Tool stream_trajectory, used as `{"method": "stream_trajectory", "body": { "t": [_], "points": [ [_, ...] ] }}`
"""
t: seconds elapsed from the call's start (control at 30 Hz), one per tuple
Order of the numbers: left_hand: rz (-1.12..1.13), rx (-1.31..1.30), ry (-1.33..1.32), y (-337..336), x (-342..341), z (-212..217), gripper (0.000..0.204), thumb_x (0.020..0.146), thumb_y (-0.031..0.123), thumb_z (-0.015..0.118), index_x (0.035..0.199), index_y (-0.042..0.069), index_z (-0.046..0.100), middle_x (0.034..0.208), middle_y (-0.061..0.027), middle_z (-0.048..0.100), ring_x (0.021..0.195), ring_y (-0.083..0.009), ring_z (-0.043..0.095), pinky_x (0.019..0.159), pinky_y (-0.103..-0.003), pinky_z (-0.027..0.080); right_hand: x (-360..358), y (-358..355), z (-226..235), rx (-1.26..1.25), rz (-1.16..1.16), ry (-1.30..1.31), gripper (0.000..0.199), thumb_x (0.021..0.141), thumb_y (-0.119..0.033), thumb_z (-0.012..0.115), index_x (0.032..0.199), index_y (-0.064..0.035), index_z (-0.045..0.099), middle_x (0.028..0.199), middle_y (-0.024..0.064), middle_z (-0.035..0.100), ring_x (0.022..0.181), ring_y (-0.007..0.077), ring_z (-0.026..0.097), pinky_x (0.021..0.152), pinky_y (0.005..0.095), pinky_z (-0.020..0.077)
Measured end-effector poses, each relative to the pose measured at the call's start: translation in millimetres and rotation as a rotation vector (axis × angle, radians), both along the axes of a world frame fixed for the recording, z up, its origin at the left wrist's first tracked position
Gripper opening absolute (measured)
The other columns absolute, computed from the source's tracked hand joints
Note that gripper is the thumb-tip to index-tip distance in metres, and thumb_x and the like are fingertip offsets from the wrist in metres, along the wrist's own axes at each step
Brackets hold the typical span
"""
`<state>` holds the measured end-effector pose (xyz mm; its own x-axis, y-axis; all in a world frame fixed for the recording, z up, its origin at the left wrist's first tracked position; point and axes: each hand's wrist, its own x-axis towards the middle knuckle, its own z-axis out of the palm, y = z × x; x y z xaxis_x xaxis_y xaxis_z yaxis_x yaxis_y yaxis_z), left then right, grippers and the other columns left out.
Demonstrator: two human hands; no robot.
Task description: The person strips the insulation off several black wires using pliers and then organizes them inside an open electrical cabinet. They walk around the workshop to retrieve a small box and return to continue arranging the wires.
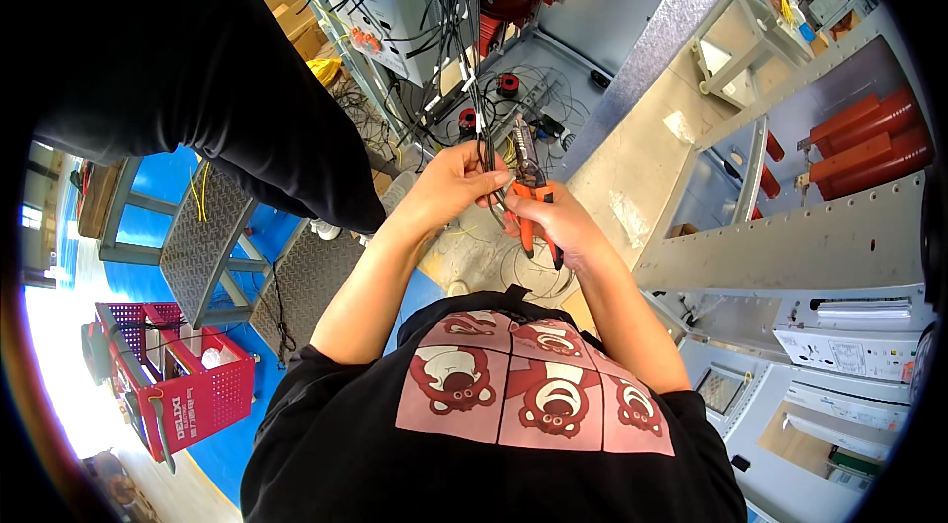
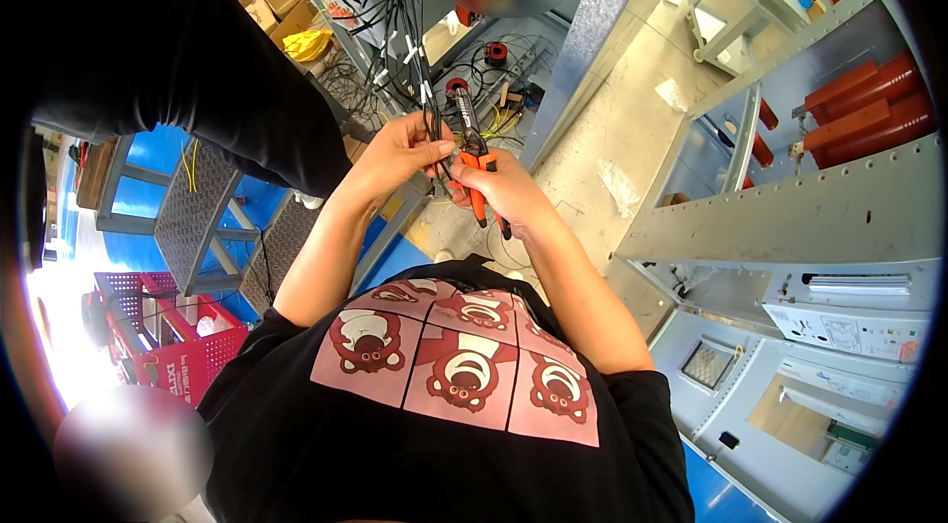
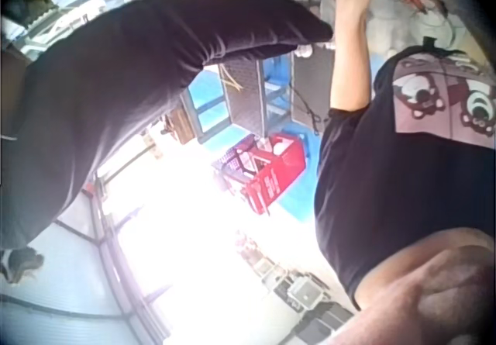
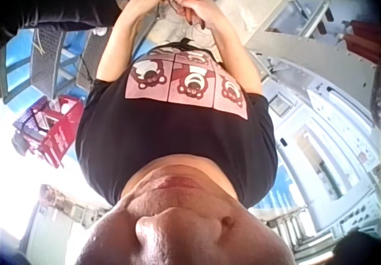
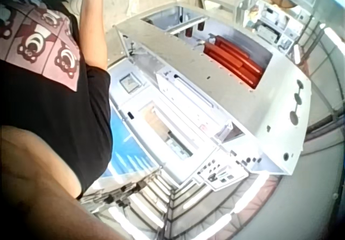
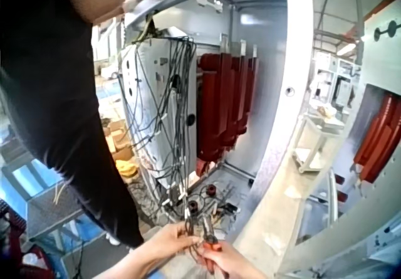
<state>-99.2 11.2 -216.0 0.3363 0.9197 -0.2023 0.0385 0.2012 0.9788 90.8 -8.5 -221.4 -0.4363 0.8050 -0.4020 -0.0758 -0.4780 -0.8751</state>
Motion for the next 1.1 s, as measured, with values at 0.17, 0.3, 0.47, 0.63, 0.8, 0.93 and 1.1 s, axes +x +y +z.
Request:
{"method": "stream_trajectory", "body": {
  "t": [0.17,0.3,0.47,0.63,0.8,0.93,1.1],
  "points": [
    [0.021,0.071,0.132,-3,5,3,0.010,0.088,0.008,0.065,0.093,0.002,0.058,0.076,-0.0002,0.061,0.064,-0.0056,0.055,0.059,-0.021,0.045,3,-2,-1,0.007,0.011,0.014,0.016,0.086,-0.019,0.064,0.089,-0.0034,0.060,0.081,0.0054,0.062,0.069,0.0134,0.059,0.066,0.0267,0.0488],
    [0.103,0.190,0.176,-5,9,-9,0.012,0.088,0.007,0.065,0.095,0.000,0.057,0.075,0.0001,0.060,0.064,-0.0051,0.054,0.058,-0.021,0.044,3,-1,2,0.026,-0.005,0.011,0.013,0.085,-0.015,0.063,0.089,-0.0036,0.058,0.081,0.0063,0.062,0.070,0.0126,0.058,0.065,0.0254,0.0475],
    [0.175,0.091,-0.009,-8,14,-11,0.014,0.089,0.006,0.063,0.099,-0.001,0.056,0.081,-0.0019,0.059,0.070,-0.0069,0.055,0.062,-0.021,0.044,3,-5,6,0.067,-0.105,-0.013,0.015,0.084,-0.012,0.062,0.093,-0.0031,0.055,0.081,0.0075,0.063,0.069,0.0115,0.057,0.062,0.0241,0.0456],
    [0.490,0.713,0.454,-26,19,13,0.027,0.082,0.005,0.067,0.107,0.003,0.057,0.101,-0.0091,0.056,0.090,-0.0184,0.054,0.076,-0.033,0.043,11,-5,10,0.155,-0.138,-0.038,0.016,0.081,-0.008,0.061,0.094,-0.0022,0.054,0.078,0.0065,0.061,0.066,0.0124,0.057,0.059,0.0240,0.0441],
    [0.157,1.328,0.787,-20,30,45,0.028,0.075,0.007,0.067,0.102,0.010,0.063,0.103,-0.0067,0.058,0.101,-0.0271,0.054,0.091,-0.044,0.037,16,-9,27,0.270,-0.176,-0.116,0.011,0.081,-0.004,0.059,0.091,-0.0013,0.054,0.077,0.0052,0.059,0.067,0.0119,0.056,0.061,0.0249,0.0441],
    [-0.186,1.269,0.700,3,25,44,0.014,0.079,0.012,0.067,0.091,0.007,0.061,0.083,-0.0075,0.057,0.084,-0.0273,0.057,0.083,-0.042,0.044,29,-9,50,0.364,-0.203,-0.158,0.010,0.081,-0.003,0.057,0.091,-0.0006,0.054,0.076,0.0044,0.059,0.071,0.0112,0.055,0.066,0.0254,0.0445],
    [-0.232,1.136,0.573,11,40,70,0.013,0.086,0.016,0.062,0.088,0.004,0.058,0.077,-0.0120,0.054,0.077,-0.0329,0.057,0.072,-0.042,0.044,48,-7,60,0.383,-0.287,-0.055,0.018,0.086,-0.014,0.064,0.098,-0.0022,0.058,0.077,0.0044,0.061,0.068,0.0110,0.056,0.062,0.0252,0.0441]
  ]
}}
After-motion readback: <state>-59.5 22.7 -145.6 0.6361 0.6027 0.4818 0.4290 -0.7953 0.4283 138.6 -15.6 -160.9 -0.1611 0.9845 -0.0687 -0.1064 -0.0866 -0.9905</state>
